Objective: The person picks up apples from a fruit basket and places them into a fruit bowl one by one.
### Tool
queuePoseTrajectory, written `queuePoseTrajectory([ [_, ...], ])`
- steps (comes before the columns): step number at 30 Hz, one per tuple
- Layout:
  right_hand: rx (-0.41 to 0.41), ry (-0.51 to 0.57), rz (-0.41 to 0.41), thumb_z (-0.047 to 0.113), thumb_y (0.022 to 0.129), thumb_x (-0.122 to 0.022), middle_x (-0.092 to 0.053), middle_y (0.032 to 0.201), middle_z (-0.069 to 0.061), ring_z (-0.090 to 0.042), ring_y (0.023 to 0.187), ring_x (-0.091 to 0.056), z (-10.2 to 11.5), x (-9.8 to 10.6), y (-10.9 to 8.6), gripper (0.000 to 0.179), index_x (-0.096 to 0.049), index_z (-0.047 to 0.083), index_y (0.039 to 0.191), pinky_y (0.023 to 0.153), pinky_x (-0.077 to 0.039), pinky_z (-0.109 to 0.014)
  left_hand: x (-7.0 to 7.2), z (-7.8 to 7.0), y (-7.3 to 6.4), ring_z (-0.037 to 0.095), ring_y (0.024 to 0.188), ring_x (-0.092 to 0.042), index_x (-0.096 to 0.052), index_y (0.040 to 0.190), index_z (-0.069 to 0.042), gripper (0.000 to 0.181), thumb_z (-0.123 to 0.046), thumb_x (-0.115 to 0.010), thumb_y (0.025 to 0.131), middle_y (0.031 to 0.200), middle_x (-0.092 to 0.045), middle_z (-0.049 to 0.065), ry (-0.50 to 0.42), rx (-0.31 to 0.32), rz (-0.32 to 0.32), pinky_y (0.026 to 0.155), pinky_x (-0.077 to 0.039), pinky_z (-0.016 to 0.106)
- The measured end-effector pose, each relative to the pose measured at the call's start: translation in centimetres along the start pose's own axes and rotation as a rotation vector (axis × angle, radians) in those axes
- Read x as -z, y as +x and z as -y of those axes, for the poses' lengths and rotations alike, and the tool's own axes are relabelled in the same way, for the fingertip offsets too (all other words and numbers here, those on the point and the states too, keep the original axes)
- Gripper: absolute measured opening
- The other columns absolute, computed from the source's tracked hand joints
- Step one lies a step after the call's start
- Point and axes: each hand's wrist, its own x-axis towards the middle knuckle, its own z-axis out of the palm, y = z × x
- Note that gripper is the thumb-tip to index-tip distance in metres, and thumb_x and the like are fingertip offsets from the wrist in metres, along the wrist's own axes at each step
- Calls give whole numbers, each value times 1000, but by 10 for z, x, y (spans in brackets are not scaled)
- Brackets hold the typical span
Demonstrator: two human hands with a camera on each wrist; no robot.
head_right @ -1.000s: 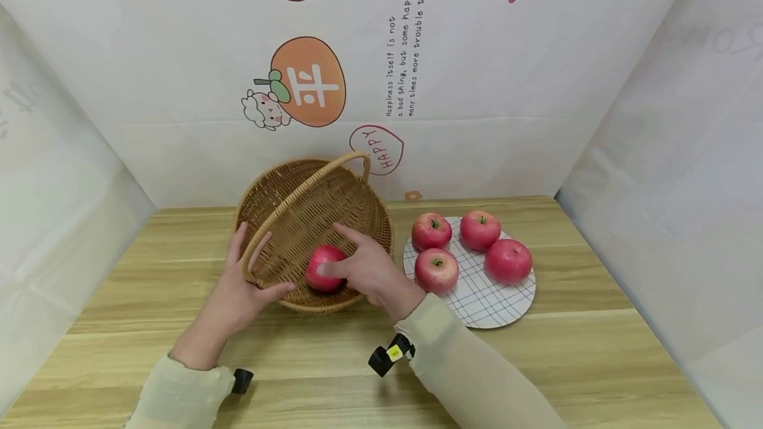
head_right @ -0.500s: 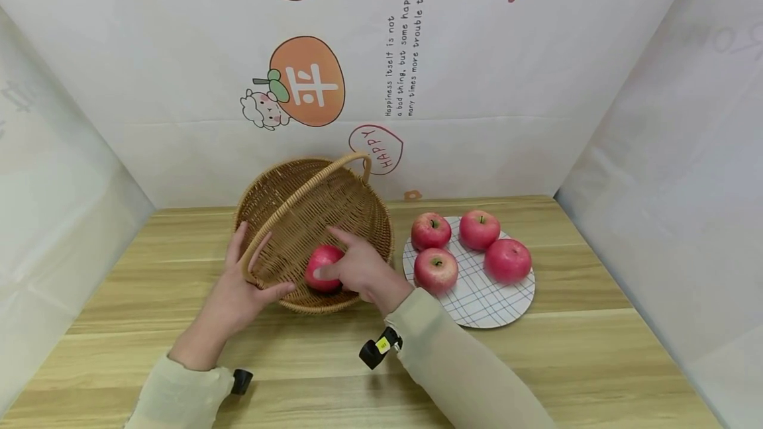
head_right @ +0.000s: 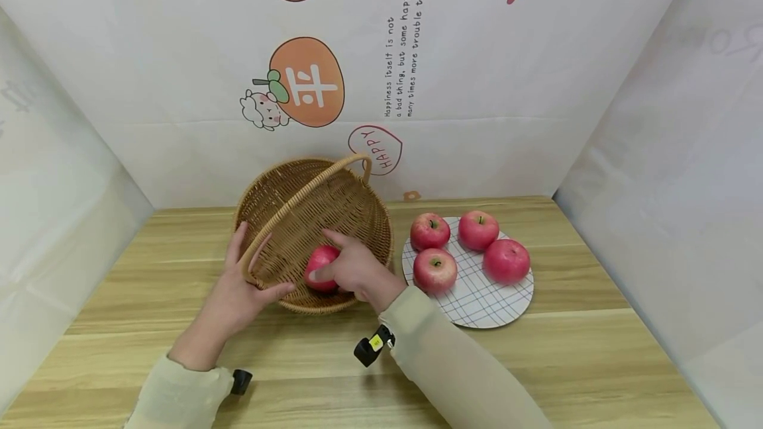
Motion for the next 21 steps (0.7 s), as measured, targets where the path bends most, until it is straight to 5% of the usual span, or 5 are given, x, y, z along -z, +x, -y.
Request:
queuePoseTrajectory([
  [11, 19, -120, -16, 8, 79, -86, -38, 148, -17, -33, 114, -53, -2, -8, 9, 91, -40, 26, 155, 78, -54, -44, 0, 0, -1, 11, 48, -54, -29, 159, -19, 100, -42, -84, 79, 165, 10, 4, 20, -15, -2, 53, -49, 30],
  [21, 80, -283, -49, 13, 75, -89, -38, 146, -19, -32, 113, -50, -3, -12, 13, 91, -43, 19, 153, 86, -49, -44, -1, 0, -1, 30, 84, -70, -32, 158, -14, 99, -40, -86, 79, 165, 6, 8, 31, -55, -33, 62, -53, 32],
])
